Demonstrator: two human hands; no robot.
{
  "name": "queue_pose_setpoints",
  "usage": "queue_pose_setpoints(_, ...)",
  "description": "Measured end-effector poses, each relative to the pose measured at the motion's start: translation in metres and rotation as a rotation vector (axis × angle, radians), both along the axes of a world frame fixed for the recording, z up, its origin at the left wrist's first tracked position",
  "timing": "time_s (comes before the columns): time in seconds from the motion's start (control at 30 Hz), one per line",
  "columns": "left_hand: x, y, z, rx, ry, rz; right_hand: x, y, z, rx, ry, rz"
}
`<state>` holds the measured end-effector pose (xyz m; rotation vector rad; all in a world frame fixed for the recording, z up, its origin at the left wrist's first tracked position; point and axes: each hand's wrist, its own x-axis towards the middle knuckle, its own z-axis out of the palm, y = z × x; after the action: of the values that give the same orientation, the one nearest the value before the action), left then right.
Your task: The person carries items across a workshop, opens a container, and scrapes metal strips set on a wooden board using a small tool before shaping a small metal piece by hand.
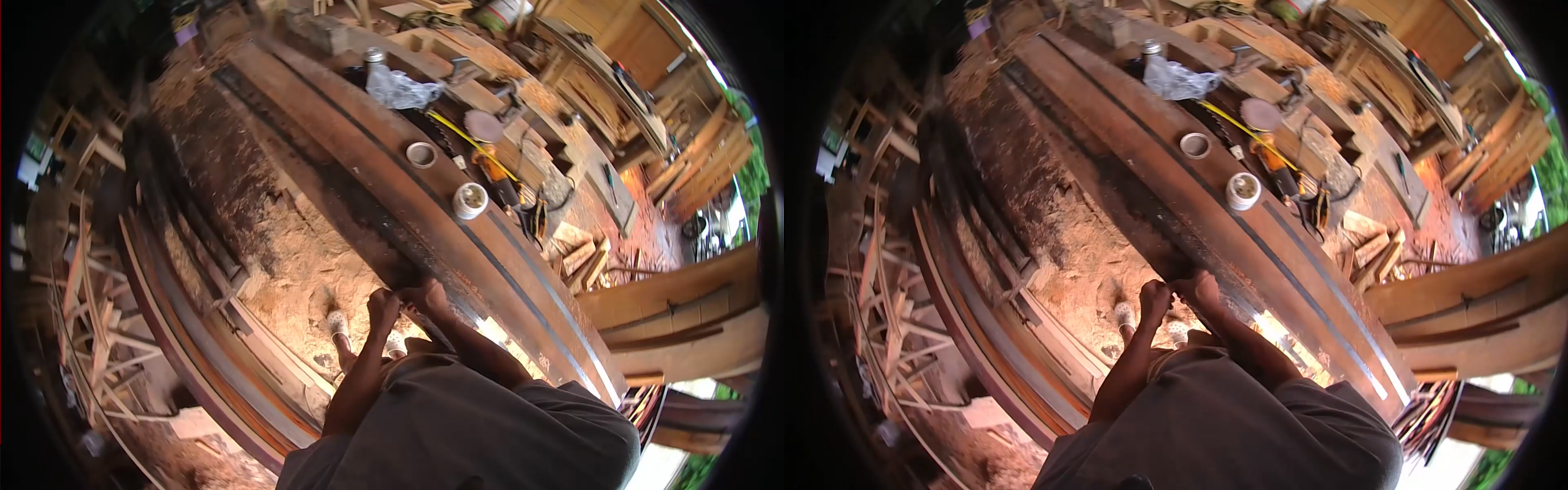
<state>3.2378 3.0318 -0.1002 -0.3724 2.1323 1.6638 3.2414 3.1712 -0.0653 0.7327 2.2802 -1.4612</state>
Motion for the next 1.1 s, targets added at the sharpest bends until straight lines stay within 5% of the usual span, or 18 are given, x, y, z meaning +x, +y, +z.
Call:
queue_pose_setpoints(0.2, -0.004, -0.008, -0.020, -0.018, -0.004, -0.073, 0.018, 0.008, 0.046, -0.042, 0.257, 0.057)
queue_pose_setpoints(0.27, -0.002, -0.009, -0.005, 0.018, -0.008, -0.057, 0.031, 0.025, 0.056, -0.025, 0.091, 0.167)
queue_pose_setpoints(0.33, -0.005, -0.008, 0.010, 0.000, -0.090, -0.067, 0.052, 0.046, 0.053, -0.151, 0.311, 0.300)
queue_pose_setpoints(0.47, -0.006, -0.010, 0.013, -0.001, -0.105, -0.125, 0.055, 0.112, 0.144, -0.041, 0.382, 0.273)
queue_pose_setpoints(0.5, -0.007, -0.010, 0.012, -0.045, -0.088, -0.158, 0.053, 0.135, 0.125, -0.030, 0.622, 0.136)
queue_pose_setpoints(0.53, -0.008, -0.010, 0.010, -0.090, -0.068, -0.188, 0.041, 0.166, 0.132, 0.411, 0.640, 0.185)
queue_pose_setpoints(0.57, -0.010, -0.008, 0.010, -0.100, -0.066, -0.195, 0.027, 0.190, 0.141, 0.145, 0.514, -0.238)
queue_pose_setpoints(0.6, -0.012, -0.007, 0.010, -0.131, -0.064, -0.207, 0.013, 0.227, 0.118, 0.381, 0.622, -0.361)
queue_pose_setpoints(0.63, -0.014, -0.007, 0.009, -0.162, -0.062, -0.213, -0.010, 0.261, 0.098, 0.591, 0.462, -0.485)
queue_pose_setpoints(0.7, -0.016, -0.008, 0.008, -0.145, -0.076, -0.200, -0.037, 0.308, 0.073, 0.823, 0.388, -0.419)
queue_pose_setpoints(0.8, -0.012, -0.013, 0.006, -0.083, -0.090, -0.189, -0.071, 0.340, 0.037, 0.831, 0.077, -0.283)
queue_pose_setpoints(1.0, -0.003, -0.016, 0.015, 0.038, -0.077, -0.174, -0.093, 0.382, 0.025, 0.724, -0.083, -0.234)
queue_pose_setpoints(1.07, 0.002, -0.020, 0.011, 0.051, -0.039, -0.220, -0.077, 0.456, -0.019, 0.312, 0.130, 0.105)
queue_pose_setpoints(1.1, 0.004, -0.028, -0.009, -0.013, 0.015, -0.279, -0.069, 0.454, -0.006, 0.020, 0.024, -0.268)
